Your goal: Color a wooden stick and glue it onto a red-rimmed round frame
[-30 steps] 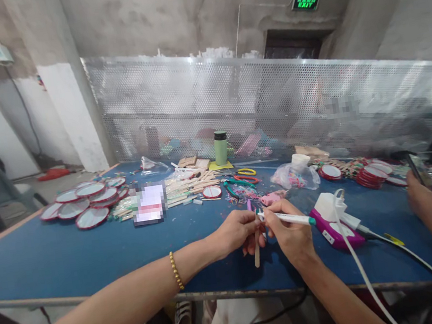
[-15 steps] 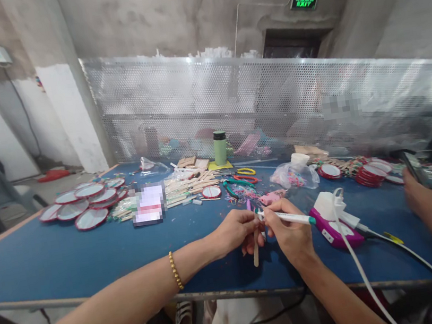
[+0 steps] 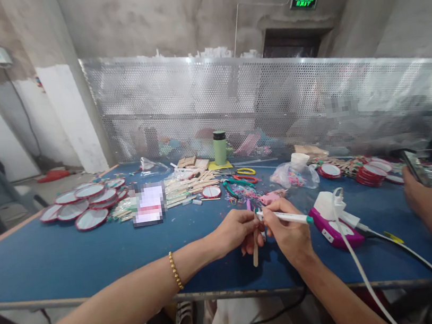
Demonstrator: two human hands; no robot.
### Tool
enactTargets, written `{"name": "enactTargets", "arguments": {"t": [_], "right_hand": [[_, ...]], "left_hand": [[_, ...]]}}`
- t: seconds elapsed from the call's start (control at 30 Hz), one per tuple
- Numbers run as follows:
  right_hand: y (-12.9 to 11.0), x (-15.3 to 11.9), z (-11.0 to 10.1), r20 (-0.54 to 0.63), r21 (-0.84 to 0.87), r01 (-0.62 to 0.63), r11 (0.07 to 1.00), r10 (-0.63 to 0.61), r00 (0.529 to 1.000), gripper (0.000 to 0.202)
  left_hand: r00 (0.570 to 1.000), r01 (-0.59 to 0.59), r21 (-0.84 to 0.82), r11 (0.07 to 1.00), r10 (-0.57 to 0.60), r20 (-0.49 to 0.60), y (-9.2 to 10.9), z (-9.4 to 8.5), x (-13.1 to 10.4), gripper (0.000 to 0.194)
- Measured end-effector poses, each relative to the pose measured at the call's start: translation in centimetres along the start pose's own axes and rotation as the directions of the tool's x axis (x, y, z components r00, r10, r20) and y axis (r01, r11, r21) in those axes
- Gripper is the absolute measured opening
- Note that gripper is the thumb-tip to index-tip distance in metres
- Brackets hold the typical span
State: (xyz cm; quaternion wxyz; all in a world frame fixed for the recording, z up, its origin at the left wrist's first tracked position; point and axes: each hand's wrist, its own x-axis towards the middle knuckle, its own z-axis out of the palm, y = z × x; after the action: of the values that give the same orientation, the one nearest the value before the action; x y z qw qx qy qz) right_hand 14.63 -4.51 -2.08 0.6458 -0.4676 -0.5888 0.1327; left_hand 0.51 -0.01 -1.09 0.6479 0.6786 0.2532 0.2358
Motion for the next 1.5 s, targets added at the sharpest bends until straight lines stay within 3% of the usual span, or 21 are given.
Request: {"name": "enactTargets", "arguments": {"t": [0.77, 1.1, 1.5], "right_hand": [[0.02, 0.06, 0.21, -0.013, -0.037, 0.038, 0.999, -0.038, 0.999, 0.020], [0.04, 0.06, 0.19, -0.007, 0.015, -0.018, 1.000, 0.019, 1.000, 0.020], [0.15, 0.12, 0.14, -0.012, -0.053, 0.016, 0.998, -0.017, 1.000, 0.019]], "left_hand": [[1.000, -0.010, 0.017, 1.000, 0.011, -0.020, 0.23, 0.01, -0.05, 0.043], [1.000, 0.005, 0.011, 1.000, -0.005, -0.014, 0.35, 0.01, -0.02, 0.036], [1.000, -0.011, 0.009, 1.000, 0.011, -0.025, 0.09, -0.02, 0.03, 0.044]]}}
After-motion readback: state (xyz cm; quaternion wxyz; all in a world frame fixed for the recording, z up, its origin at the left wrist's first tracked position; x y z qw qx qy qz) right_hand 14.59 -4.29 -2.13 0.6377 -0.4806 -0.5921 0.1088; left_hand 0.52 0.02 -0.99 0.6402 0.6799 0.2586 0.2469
